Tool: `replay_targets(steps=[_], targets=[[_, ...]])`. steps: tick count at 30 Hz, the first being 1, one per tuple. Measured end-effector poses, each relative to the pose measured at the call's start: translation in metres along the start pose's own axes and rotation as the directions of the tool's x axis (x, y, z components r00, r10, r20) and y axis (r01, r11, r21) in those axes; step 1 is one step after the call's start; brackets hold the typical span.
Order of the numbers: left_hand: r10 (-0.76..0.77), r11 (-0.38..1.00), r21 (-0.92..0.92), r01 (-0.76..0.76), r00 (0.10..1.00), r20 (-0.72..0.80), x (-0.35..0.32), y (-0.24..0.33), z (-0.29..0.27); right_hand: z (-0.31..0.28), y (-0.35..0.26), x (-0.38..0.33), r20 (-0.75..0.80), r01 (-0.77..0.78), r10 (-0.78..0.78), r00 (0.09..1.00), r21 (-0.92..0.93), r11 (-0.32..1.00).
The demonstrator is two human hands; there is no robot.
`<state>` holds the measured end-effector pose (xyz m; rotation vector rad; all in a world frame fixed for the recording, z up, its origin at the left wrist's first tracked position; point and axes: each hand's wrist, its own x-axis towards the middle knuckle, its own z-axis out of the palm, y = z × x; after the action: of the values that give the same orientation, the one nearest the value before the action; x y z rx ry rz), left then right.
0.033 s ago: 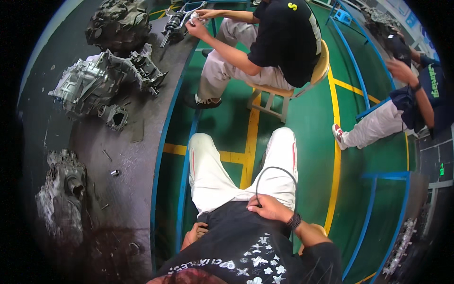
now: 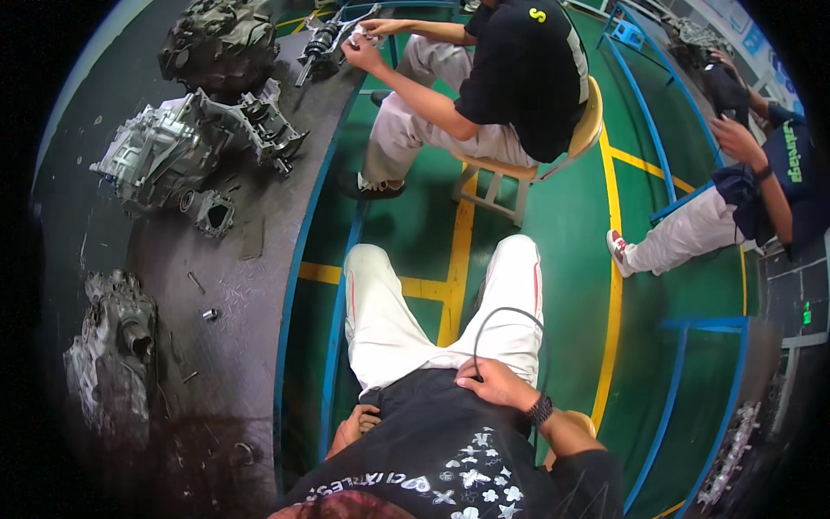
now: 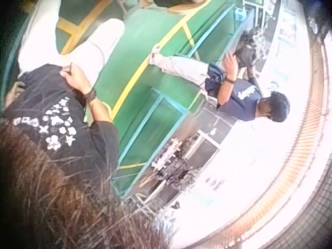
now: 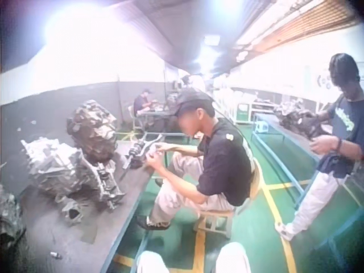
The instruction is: The person assembles internal transmission components by hand, inserting a shaft into a gear housing and then fitting small metal pins and a cylindrical collar into the assembly while it rests on a workbench.
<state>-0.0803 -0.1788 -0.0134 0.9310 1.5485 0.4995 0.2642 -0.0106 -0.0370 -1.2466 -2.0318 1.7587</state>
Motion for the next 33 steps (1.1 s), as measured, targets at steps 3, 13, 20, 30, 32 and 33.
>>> replay_targets(steps=[3, 13, 20, 30, 32, 33], targets=[[0.103, 0.989, 0.101, -0.109, 0.993, 0.057, 0.024, 0.005, -0.001, -0.003, -0.004, -0.029, -0.114, -0.047, 0.051, 0.992, 0.037, 0.998], [0.226, 0.959, 0.092, -0.268, 0.918, 0.326, 0.107, 0.027, 0.024, 0.029, 0.024, -0.12, -0.529, -0.162, 0.143, 0.837, 0.011, 0.987], [0.479, 0.792, 0.147, -0.593, 0.752, 0.453, 0.14, 0.066, 0.08, 0.068, 0.001, -0.187, -0.579, -0.399, 0.466, 0.669, 0.249, 0.882], [0.65, 0.481, -0.275, -0.833, 0.128, 0.749, 0.173, 0.082, 0.213, 0.096, 0.028, -0.196, -0.383, -0.477, 0.651, 0.655, 0.458, 0.75], [0.65, 0.456, -0.33, -0.827, 0.056, 0.758, 0.173, 0.077, 0.241, 0.093, 0.023, -0.188, -0.378, -0.485, 0.646, 0.663, 0.44, 0.756], [0.645, 0.44, -0.361, -0.822, 0.009, 0.764, 0.177, 0.062, 0.258, 0.087, 0.019, -0.18, -0.375, -0.485, 0.632, 0.678, 0.418, 0.768]])
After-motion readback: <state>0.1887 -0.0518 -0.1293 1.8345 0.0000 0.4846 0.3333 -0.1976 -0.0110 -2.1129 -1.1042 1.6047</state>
